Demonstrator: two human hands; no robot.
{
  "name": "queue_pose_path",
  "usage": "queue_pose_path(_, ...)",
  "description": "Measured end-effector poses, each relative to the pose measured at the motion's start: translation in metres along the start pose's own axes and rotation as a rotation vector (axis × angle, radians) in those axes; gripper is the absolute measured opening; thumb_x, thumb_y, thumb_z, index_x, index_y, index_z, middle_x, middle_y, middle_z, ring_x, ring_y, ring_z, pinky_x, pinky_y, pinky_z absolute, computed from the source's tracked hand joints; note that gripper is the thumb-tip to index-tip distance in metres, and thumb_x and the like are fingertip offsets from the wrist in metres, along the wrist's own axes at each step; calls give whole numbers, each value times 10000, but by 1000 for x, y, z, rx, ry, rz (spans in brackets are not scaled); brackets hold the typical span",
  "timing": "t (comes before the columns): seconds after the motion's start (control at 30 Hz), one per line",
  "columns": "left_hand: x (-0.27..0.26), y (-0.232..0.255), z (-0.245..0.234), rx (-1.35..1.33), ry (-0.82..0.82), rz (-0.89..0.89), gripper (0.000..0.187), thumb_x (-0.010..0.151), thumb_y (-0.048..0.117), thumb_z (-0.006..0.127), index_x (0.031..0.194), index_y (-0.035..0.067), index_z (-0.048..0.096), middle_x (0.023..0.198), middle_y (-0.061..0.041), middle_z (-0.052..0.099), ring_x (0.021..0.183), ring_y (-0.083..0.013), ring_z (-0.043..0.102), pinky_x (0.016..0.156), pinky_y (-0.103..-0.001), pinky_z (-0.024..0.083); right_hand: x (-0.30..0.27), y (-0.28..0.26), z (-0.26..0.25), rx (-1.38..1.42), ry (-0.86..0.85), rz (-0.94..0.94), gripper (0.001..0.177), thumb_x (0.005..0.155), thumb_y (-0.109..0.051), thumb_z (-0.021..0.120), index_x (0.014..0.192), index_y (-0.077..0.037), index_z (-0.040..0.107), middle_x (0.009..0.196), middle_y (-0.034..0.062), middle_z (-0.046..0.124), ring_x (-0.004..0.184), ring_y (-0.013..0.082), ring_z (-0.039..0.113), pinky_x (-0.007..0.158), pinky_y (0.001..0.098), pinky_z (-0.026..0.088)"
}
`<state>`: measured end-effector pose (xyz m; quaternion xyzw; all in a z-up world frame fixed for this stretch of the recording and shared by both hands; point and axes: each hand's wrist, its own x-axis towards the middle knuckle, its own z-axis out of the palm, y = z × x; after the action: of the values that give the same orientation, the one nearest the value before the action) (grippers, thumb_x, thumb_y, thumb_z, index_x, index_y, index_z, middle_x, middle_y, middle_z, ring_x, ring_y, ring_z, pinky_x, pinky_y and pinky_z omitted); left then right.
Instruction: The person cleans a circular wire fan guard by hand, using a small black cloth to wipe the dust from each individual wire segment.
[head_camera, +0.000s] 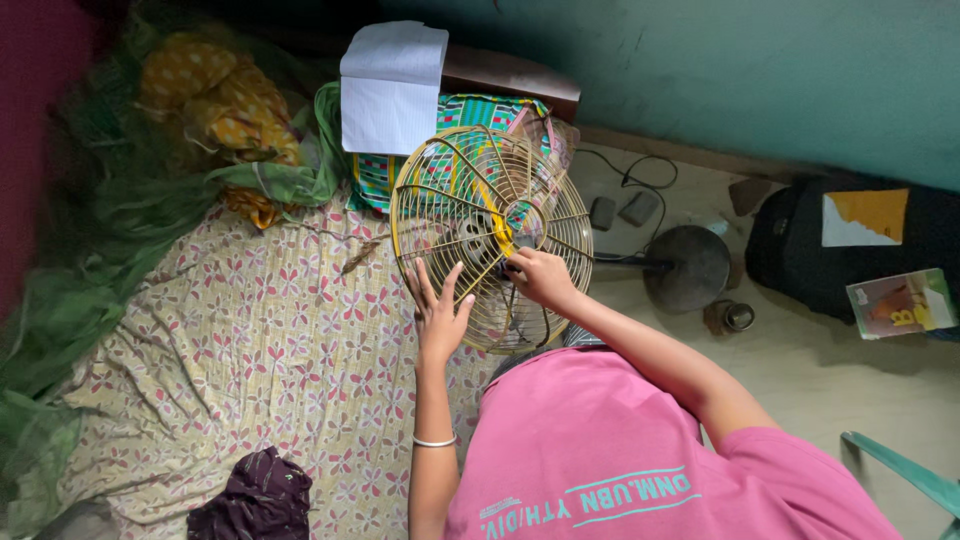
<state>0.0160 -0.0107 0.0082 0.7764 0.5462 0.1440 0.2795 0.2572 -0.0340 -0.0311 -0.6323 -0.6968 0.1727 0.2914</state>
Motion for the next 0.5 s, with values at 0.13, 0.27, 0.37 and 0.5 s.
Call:
queue_pose_path(0.13,5,16,7,205,61,-94,692,931,453,720,1548,414,410,1724,-141,41,1574,-444,52,1150,-740,230,7,13,-10,-27,-145,-103,156,814,-204,764,904,-105,682,889,67,647,772,292,691,629,416,549)
queue_pose_path(0.27,8,43,14,294,179,-177,796,846,570,739,1546,419,391,1712,-151,89,1559,-464,94,1133,-743,262,30,22,-19,14,-209,-106,203,764,-210,774,889,-87,671,869,74,641,759,310,682,623,427,544)
queue_pose_path(0.37,23,62,22,379,237,-263,883,790,634,750,1553,385,381,1696,-177,94,1539,-499,104,1106,-770,265,49,26,-24,67,-97,-114,197,790,-201,765,903,-83,654,868,80,629,769,315,674,623,427,542)
queue_pose_path(0.5,27,71,31,458,270,-353,916,788,660,748,1572,353,390,1702,-192,115,1536,-523,116,1092,-786,276,54,24,-16,82,-85,-136,167,833,-191,755,923,-94,653,873,82,627,761,316,665,608,429,534)
